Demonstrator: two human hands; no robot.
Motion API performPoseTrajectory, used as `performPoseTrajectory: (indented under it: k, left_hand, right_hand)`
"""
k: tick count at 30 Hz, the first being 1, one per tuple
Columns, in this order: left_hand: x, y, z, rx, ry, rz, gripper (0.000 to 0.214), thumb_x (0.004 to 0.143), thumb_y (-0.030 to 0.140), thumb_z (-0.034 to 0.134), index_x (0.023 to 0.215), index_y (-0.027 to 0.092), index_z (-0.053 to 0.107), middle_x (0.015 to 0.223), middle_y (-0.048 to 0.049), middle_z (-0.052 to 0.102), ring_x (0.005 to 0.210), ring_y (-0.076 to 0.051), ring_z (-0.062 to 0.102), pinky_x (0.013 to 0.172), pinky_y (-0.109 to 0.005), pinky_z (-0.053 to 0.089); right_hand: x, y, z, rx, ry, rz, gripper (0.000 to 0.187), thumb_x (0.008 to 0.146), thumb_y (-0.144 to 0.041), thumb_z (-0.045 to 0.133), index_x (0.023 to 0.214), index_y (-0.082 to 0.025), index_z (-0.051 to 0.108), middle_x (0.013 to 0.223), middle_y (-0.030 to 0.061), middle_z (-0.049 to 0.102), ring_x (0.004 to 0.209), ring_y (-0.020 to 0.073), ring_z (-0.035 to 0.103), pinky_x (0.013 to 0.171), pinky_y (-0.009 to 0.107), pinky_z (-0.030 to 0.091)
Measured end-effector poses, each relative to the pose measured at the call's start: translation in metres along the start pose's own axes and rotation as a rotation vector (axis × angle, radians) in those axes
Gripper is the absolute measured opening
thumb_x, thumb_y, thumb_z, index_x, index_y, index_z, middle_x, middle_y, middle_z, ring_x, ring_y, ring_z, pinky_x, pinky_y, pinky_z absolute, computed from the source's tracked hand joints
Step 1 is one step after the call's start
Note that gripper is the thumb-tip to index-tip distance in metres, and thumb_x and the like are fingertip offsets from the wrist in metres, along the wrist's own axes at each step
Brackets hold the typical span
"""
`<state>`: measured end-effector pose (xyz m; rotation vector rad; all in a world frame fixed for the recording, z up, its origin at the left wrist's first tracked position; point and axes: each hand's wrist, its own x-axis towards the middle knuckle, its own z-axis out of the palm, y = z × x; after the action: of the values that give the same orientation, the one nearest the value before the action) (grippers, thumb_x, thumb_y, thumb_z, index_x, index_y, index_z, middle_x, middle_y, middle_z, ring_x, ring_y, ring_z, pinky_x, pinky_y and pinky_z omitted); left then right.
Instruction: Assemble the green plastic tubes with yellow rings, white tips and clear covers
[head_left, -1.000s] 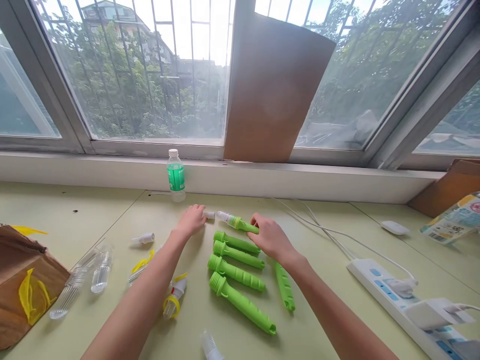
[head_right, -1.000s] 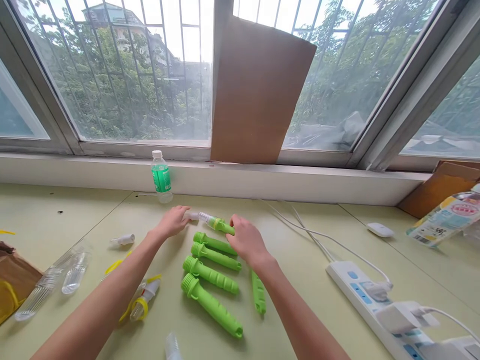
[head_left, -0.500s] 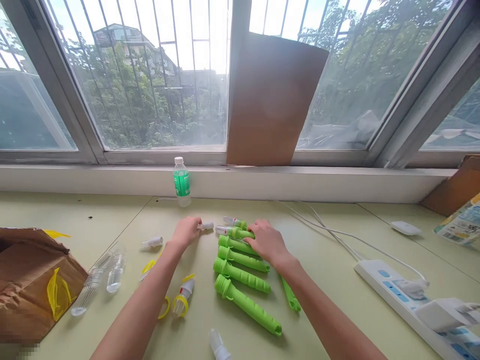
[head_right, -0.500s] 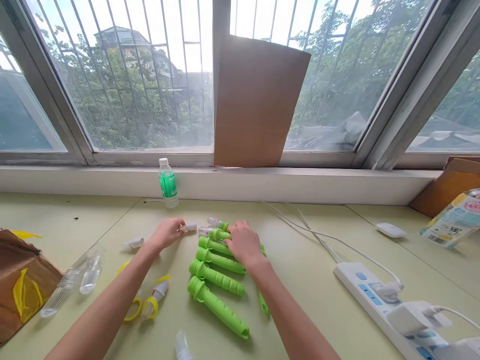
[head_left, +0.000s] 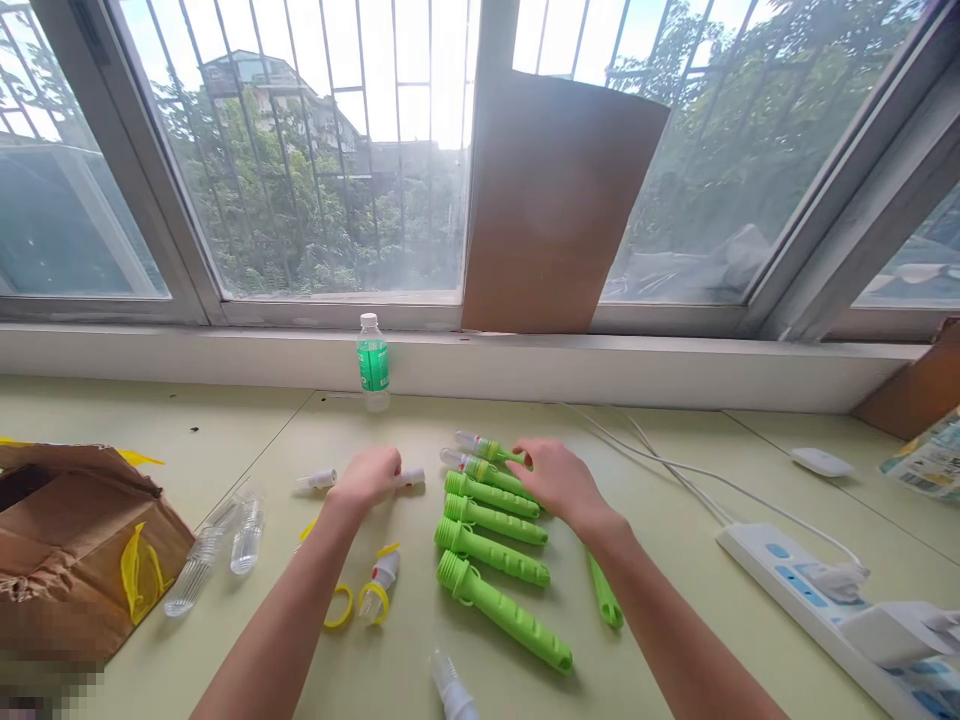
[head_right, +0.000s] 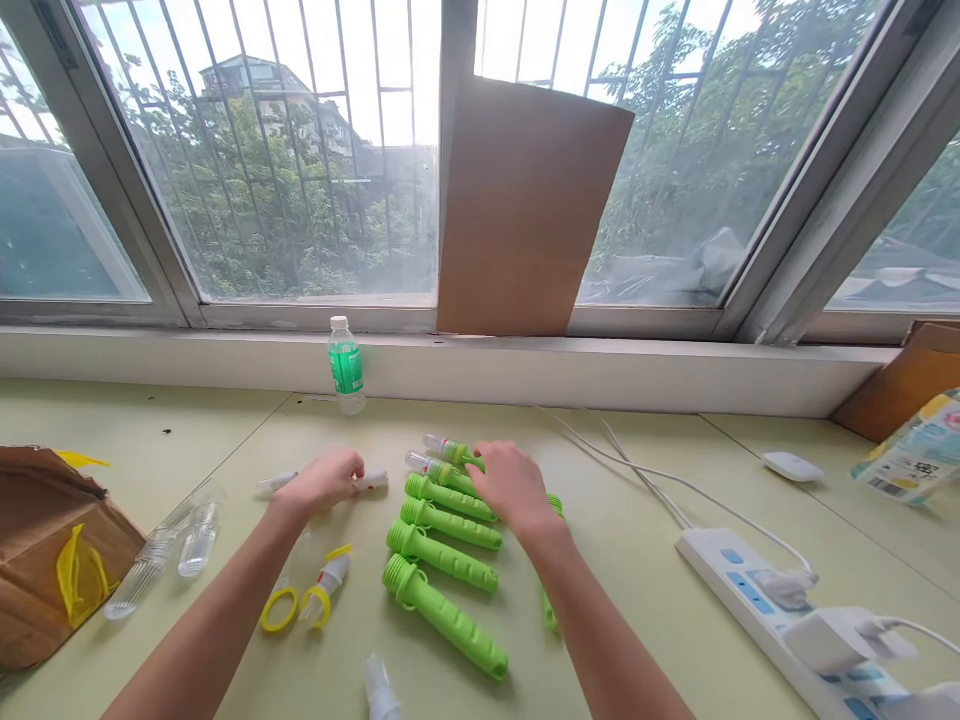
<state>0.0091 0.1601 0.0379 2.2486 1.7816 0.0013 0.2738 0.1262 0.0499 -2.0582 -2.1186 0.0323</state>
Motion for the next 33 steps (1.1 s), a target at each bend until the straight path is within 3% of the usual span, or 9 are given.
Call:
performPoseTrajectory:
  k: [3, 9, 15, 18, 21, 27, 33]
  left_hand:
    - [-0.004, 0.000, -0.003, -0.009, -0.021, -0.008, 0.012, 0.071, 0.020, 0.064, 0.083, 0.020, 0.065, 0.090, -0.0067, 0.067, 0.072, -0.020, 0.063, 0.058, -0.026, 0.041]
    - [-0.007, 0.001, -0.004, -0.028, -0.050, -0.004, 0.030, 0.066, 0.016, 0.065, 0.095, 0.022, 0.063, 0.098, -0.0066, 0.065, 0.085, -0.022, 0.063, 0.058, -0.024, 0.042]
    - [-0.009, 0.001, -0.004, -0.051, -0.064, 0.002, 0.035, 0.067, 0.022, 0.064, 0.102, 0.023, 0.060, 0.107, -0.0064, 0.064, 0.094, -0.022, 0.061, 0.060, -0.022, 0.043]
    - [-0.010, 0.001, -0.005, -0.059, -0.073, -0.001, 0.038, 0.066, 0.024, 0.065, 0.104, 0.024, 0.059, 0.110, -0.0065, 0.063, 0.096, -0.022, 0.061, 0.062, -0.023, 0.044]
    - [-0.013, 0.002, -0.007, -0.064, -0.081, -0.001, 0.042, 0.066, 0.026, 0.066, 0.107, 0.024, 0.059, 0.110, -0.0070, 0.064, 0.095, -0.023, 0.062, 0.064, -0.024, 0.044]
    - [-0.019, 0.007, -0.014, -0.068, -0.068, -0.003, 0.044, 0.070, 0.032, 0.063, 0.112, 0.021, 0.058, 0.112, -0.0091, 0.064, 0.094, -0.023, 0.063, 0.063, -0.025, 0.044]
    - [-0.029, 0.013, -0.021, -0.060, -0.033, 0.010, 0.041, 0.075, 0.036, 0.058, 0.113, 0.021, 0.058, 0.114, -0.0089, 0.064, 0.099, -0.023, 0.061, 0.068, -0.026, 0.045]
  right_hand:
    - [-0.001, 0.015, -0.014, 0.001, -0.018, 0.091, 0.031, 0.088, -0.037, 0.048, 0.110, -0.024, 0.063, 0.096, 0.0065, 0.070, 0.089, 0.0212, 0.063, 0.063, 0.026, 0.038]
    - [-0.005, 0.045, -0.026, -0.050, -0.137, 0.288, 0.037, 0.077, -0.041, 0.058, 0.106, -0.020, 0.064, 0.095, 0.0139, 0.069, 0.085, 0.0300, 0.065, 0.060, 0.032, 0.038]
    - [-0.012, 0.047, -0.017, 0.028, -0.341, 0.329, 0.040, 0.072, -0.036, 0.060, 0.109, -0.020, 0.058, 0.080, 0.0072, 0.070, 0.047, 0.0189, 0.063, 0.051, 0.030, 0.040]
    - [-0.014, 0.046, -0.009, 0.080, -0.452, 0.343, 0.042, 0.069, -0.030, 0.062, 0.109, -0.019, 0.057, 0.061, 0.0038, 0.067, 0.041, 0.0188, 0.061, 0.047, 0.028, 0.040]
    - [-0.014, 0.047, -0.003, 0.113, -0.507, 0.346, 0.047, 0.065, -0.022, 0.063, 0.111, -0.019, 0.056, 0.062, 0.0041, 0.066, 0.040, 0.0185, 0.061, 0.045, 0.027, 0.041]
    - [-0.015, 0.051, -0.012, 0.107, -0.453, 0.325, 0.050, 0.064, -0.020, 0.059, 0.114, -0.019, 0.055, 0.083, 0.0113, 0.070, 0.045, 0.0196, 0.061, 0.044, 0.028, 0.039]
    - [-0.017, 0.038, -0.037, 0.054, -0.239, 0.195, 0.042, 0.071, -0.026, 0.055, 0.114, -0.021, 0.056, 0.096, 0.0120, 0.071, 0.079, 0.0259, 0.063, 0.059, 0.028, 0.036]
